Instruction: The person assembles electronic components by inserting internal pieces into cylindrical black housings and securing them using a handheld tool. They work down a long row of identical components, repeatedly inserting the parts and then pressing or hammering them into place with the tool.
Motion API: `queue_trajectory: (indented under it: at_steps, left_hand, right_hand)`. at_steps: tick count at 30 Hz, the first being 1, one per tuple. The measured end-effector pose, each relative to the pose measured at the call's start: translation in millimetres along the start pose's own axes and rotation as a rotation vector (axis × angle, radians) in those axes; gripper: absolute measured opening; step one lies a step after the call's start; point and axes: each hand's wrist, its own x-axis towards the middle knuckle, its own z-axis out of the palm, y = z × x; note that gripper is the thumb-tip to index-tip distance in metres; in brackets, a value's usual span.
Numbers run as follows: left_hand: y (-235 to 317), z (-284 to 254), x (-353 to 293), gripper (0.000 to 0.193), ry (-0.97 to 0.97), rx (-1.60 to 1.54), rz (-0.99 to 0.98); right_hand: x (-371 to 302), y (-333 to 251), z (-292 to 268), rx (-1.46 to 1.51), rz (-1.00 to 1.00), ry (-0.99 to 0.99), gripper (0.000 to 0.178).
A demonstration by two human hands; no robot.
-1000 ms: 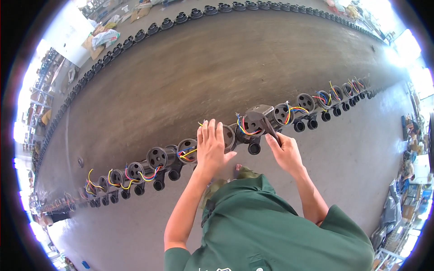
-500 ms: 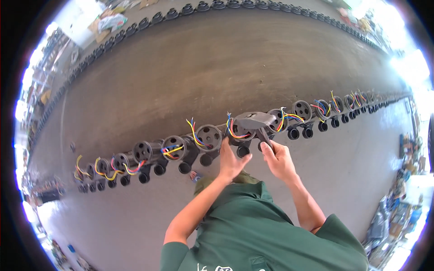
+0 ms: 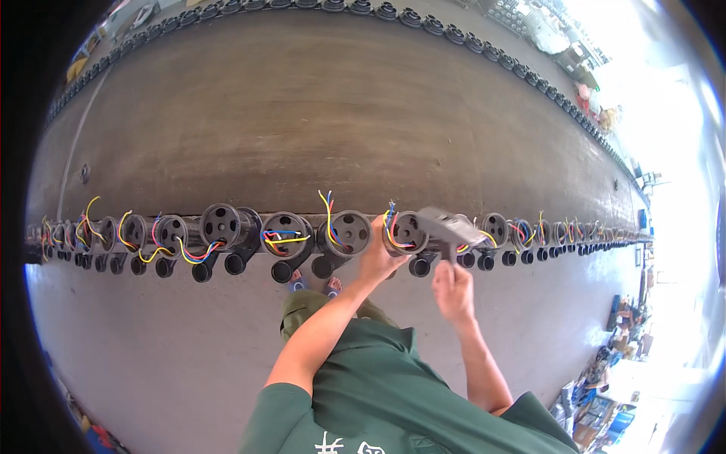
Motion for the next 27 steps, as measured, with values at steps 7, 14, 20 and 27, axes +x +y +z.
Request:
queue_trajectory:
  at_steps: [7, 14, 20, 27]
  left_hand:
    - [0.0, -12.5, 4.5, 0.098, -0.115, -0.039, -0.007]
    - [-17.0, -6.1, -0.8, 0.097, -0.107, 0.007, 0.056]
    - [-25.9, -2.5, 13.0, 0.094, -0.034, -0.010, 0.052]
    - [-16.8, -6.7, 3.6, 0.096, -0.090, 0.008, 0.032]
  right_hand:
    - [16.2, 7.8, 2.1, -0.095, 0.162, -0.044, 0.052]
    - [16.0, 64.9, 23.5, -0.063, 0.067, 0.066, 0.050]
    - [15.7, -24.6, 4.9, -0.043, 0.225, -0.057, 0.046]
    - [13.5, 56.0, 23.1, -0.324, -0.026, 0.132, 0.047]
